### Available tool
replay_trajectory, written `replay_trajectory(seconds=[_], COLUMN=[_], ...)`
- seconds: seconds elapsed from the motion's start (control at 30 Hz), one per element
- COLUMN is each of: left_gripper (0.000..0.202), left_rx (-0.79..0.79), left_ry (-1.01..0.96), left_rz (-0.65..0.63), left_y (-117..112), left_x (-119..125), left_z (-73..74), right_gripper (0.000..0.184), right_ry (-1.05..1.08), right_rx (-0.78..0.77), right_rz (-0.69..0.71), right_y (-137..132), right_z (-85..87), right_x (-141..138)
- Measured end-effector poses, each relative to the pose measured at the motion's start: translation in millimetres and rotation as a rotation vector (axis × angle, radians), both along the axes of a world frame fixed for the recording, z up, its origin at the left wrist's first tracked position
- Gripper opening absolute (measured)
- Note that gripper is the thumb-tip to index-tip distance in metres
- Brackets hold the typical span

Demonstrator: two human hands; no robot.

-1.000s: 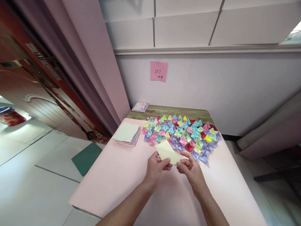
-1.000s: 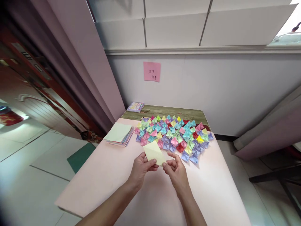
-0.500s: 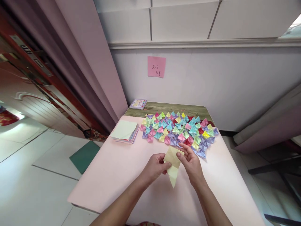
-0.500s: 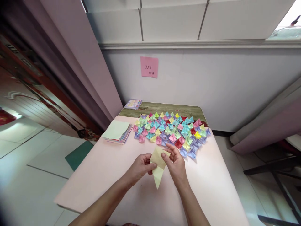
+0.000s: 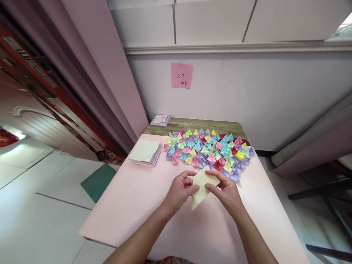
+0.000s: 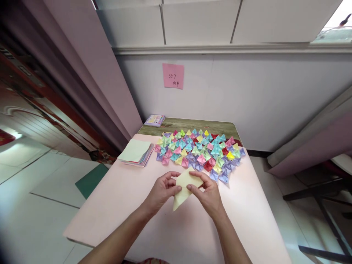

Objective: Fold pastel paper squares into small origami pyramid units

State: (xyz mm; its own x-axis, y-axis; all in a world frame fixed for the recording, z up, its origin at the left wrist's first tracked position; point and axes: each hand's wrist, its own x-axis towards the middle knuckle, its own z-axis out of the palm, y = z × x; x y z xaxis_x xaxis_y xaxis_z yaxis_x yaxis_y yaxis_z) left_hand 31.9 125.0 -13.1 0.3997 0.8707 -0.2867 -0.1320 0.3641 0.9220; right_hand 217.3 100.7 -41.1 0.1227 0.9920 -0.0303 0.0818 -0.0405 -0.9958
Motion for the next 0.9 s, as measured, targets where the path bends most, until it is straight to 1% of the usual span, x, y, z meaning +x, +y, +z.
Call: replay_trajectory(seconds=[0.07,0.17,0.3,0.37,0.43,0.47,0.5,0.53,0.6,0.67,0.8,0.9], left_gripper=[0.048,0.053,0.050,0.044,0.038,0.035,0.033,0.032,0.032,0.034,0.038,0.031], left_rx=[0.017,0.062,0.169,0.167,0.116,0.086,0.058,0.034,-0.007,-0.043,-0.087,-0.125], left_ry=[-0.001,0.015,0.075,0.061,0.015,-0.008,-0.026,-0.036,-0.034,-0.015,0.020,0.005], left_rz=[-0.002,-0.011,-0.003,-0.001,-0.014,-0.022,-0.027,-0.026,-0.008,0.025,0.059,0.077], left_y=[-1,-2,-4,-4,-3,-3,-2,-2,-1,0,1,1], left_x=[2,4,5,4,4,4,5,5,5,4,3,3], left_z=[3.1,7.2,10.0,9.9,8.9,8.3,7.6,7.0,6.0,5.7,6.7,7.2], right_gripper=[0.049,0.048,0.047,0.057,0.073,0.078,0.077,0.072,0.054,0.041,0.027,0.016], right_ry=[-0.038,-0.055,0.007,0.096,0.197,0.238,0.269,0.288,0.296,0.271,0.184,0.137], right_rx=[0.003,0.014,0.008,0.002,-0.005,-0.014,-0.030,-0.052,-0.093,-0.113,-0.090,-0.054], right_rz=[0.015,0.013,0.018,0.004,-0.021,-0.025,-0.020,-0.007,0.013,0.001,-0.037,-0.006], right_y=[-1,-2,-2,-2,-1,0,0,0,1,0,-1,-2], right_z=[3.7,7.5,9.8,10.8,11.9,12.1,12.2,11.9,10.3,7.6,1.7,2.1], right_x=[-1,-1,-2,-2,-3,-3,-3,-3,-1,1,5,8])
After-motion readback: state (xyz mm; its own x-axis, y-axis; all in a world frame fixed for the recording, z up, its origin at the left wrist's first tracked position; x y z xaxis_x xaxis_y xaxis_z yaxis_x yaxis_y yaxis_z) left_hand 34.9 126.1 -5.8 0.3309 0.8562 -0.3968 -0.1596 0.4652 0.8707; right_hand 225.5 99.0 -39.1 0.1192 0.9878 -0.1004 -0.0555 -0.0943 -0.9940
